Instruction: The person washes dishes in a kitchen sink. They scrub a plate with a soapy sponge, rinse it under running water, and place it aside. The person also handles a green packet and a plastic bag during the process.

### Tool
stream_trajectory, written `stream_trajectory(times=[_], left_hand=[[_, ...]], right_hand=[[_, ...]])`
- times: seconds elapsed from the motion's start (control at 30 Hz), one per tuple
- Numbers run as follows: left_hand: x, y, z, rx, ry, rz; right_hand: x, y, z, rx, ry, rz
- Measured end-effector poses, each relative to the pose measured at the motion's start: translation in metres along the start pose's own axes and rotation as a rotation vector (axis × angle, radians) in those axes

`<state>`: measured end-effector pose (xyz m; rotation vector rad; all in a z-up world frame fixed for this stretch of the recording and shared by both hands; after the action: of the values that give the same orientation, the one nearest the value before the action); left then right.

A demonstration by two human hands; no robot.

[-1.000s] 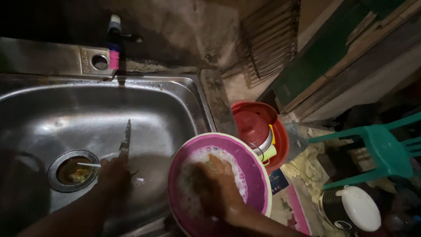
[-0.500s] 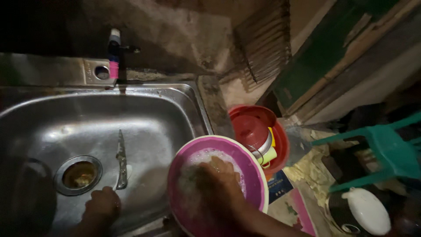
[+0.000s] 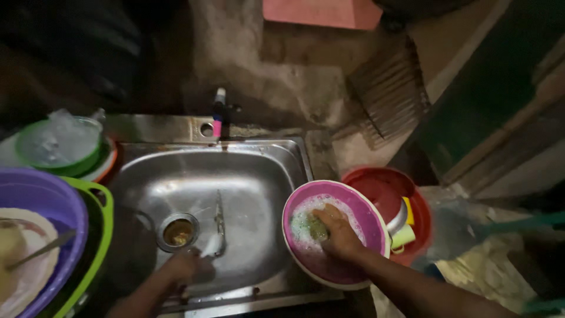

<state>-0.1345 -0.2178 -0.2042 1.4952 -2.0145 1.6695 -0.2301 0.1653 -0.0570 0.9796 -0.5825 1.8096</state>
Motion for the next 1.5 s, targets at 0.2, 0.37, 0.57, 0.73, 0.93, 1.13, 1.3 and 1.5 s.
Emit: stream_trajectory(times=[0.2, 0.37, 0.57, 0.73, 0.93, 1.13, 1.3, 1.5], left_hand=[[0.019, -0.089, -0.161, -0.024, -0.828, 0.088], [0.012, -0.112, -0.254, -0.129, -0.994, 0.205], [-0.013, -0.064, -0.251, -0.055, -0.867, 0.015], [-0.027, -0.024, -0.254, -0.172, -0.788, 0.07], [-0.039, -0.026, -0.287, -0.137, -0.876, 0.232], [-0.035, -0.034, -0.311, -0.096, -0.952, 0.312], [-0.042, -0.04, -0.341, -0.069, -0.985, 0.318], [-0.046, -0.062, -0.363, -0.24, -0.681, 0.265]], right_hand=[[0.014, 0.024, 0.013, -0.086, 0.241, 0.071], [0.007, 0.019, -0.029, -0.755, 1.14, 0.016], [0.01, 0.017, -0.045, -0.43, 0.641, -0.047], [0.003, 0.011, -0.063, -0.369, 0.52, -0.082], [0.025, 0.02, -0.057, -0.114, 0.361, -0.12], [0.026, 0.017, -0.081, -0.612, 0.976, -0.149], [0.024, 0.019, -0.059, -0.66, 0.974, -0.135], [-0.003, 0.034, -0.066, -0.769, 1.12, -0.11]])
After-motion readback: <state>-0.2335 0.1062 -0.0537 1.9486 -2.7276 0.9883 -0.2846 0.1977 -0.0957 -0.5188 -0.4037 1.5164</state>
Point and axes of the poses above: each hand's wrist, its own y-axis towards the middle knuckle, its own x-axis out of the back of the hand, z = x × y, the point moved 9 cm from there along y, towards the middle knuckle, and after that the axes turned 2 degrees about y, right-handed, at the moved point
